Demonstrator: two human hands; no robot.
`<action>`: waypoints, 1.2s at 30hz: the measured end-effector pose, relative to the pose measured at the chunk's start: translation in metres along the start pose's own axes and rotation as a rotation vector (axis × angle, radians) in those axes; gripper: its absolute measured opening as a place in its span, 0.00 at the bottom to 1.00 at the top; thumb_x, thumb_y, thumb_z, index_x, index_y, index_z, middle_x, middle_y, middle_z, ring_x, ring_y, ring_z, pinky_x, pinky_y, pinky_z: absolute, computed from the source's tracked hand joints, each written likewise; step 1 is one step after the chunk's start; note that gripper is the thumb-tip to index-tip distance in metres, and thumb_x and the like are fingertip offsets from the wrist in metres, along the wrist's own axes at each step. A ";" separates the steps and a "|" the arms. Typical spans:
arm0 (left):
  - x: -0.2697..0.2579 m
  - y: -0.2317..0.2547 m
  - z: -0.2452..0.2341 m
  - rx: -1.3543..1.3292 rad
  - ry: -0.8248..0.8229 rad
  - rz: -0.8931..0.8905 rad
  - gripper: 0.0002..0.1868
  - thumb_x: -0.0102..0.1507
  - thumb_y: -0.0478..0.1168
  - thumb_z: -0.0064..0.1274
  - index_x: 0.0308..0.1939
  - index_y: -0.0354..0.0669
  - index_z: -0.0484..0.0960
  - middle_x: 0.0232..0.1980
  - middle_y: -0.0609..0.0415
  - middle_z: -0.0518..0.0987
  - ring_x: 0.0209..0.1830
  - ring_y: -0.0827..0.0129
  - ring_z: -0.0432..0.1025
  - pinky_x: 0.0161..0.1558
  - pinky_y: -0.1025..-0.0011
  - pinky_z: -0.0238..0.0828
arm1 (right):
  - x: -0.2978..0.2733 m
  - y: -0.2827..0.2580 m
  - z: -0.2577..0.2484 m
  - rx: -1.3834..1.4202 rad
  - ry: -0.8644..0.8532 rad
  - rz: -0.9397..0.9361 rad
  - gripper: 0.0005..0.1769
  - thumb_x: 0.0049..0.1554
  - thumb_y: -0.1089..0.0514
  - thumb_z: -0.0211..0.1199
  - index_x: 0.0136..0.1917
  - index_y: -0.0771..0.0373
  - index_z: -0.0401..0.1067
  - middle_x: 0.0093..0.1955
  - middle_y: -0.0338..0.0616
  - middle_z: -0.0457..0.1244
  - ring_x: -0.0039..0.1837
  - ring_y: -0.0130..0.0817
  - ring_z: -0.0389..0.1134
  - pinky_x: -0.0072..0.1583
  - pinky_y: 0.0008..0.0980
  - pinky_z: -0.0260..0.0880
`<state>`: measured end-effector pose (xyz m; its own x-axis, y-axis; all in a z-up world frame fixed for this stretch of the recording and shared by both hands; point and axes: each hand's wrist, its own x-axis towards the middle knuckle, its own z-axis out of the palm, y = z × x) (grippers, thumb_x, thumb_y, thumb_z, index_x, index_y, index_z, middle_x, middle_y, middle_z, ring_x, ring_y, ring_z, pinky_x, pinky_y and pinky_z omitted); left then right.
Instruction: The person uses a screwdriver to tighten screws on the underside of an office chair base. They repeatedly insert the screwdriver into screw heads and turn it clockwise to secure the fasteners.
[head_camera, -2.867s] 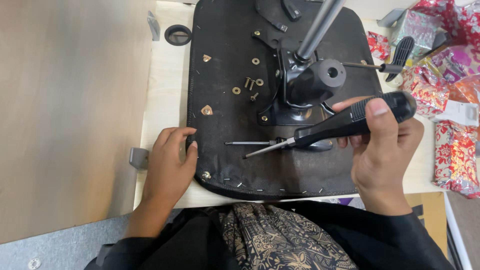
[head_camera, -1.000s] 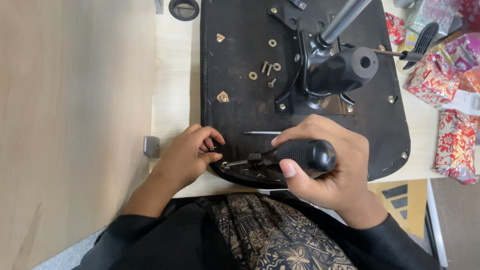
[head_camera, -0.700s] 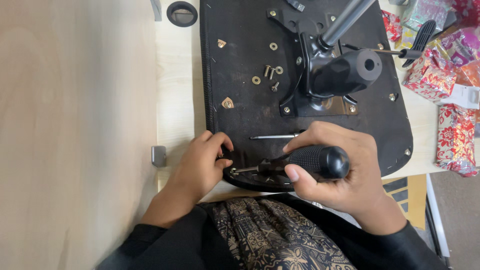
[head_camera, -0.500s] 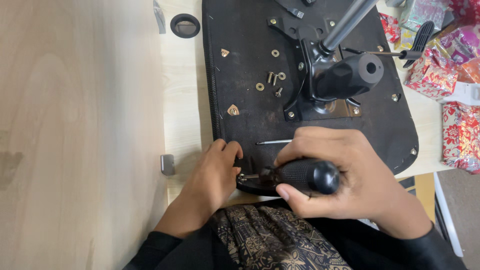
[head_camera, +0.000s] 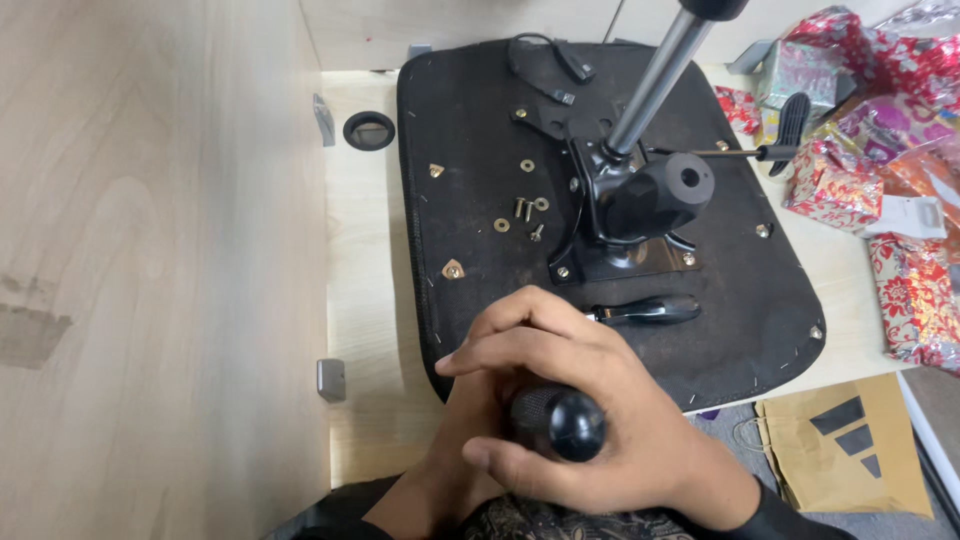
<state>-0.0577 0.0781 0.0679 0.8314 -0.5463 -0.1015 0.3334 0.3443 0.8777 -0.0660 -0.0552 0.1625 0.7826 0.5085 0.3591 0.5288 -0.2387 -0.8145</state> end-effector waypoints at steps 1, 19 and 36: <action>0.001 -0.001 0.001 -0.053 0.063 -0.104 0.19 0.59 0.38 0.56 0.53 0.45 0.74 0.48 0.57 0.81 0.49 0.77 0.78 0.48 0.76 0.78 | 0.000 -0.001 -0.003 0.076 -0.030 -0.013 0.17 0.53 0.58 0.68 0.54 0.66 0.73 0.53 0.45 0.65 0.53 0.34 0.70 0.55 0.31 0.71; 0.013 -0.008 -0.022 0.644 -0.153 0.185 0.10 0.55 0.34 0.61 0.21 0.38 0.77 0.23 0.54 0.81 0.23 0.73 0.76 0.25 0.74 0.70 | -0.009 0.018 0.037 0.415 0.358 0.098 0.30 0.68 0.61 0.46 0.23 0.62 0.61 0.22 0.39 0.59 0.26 0.24 0.57 0.33 0.27 0.61; 0.025 -0.010 -0.052 0.540 -0.406 0.229 0.08 0.59 0.31 0.63 0.41 0.38 0.81 0.41 0.58 0.83 0.47 0.72 0.79 0.48 0.73 0.78 | 0.028 0.017 0.003 0.693 -0.154 0.032 0.34 0.69 0.59 0.48 0.20 0.60 0.56 0.19 0.38 0.54 0.22 0.24 0.56 0.30 0.24 0.57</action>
<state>-0.0166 0.1008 0.0325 0.5878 -0.7831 0.2031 -0.1835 0.1155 0.9762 -0.0358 -0.0425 0.1570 0.7119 0.6333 0.3035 0.1360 0.2997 -0.9443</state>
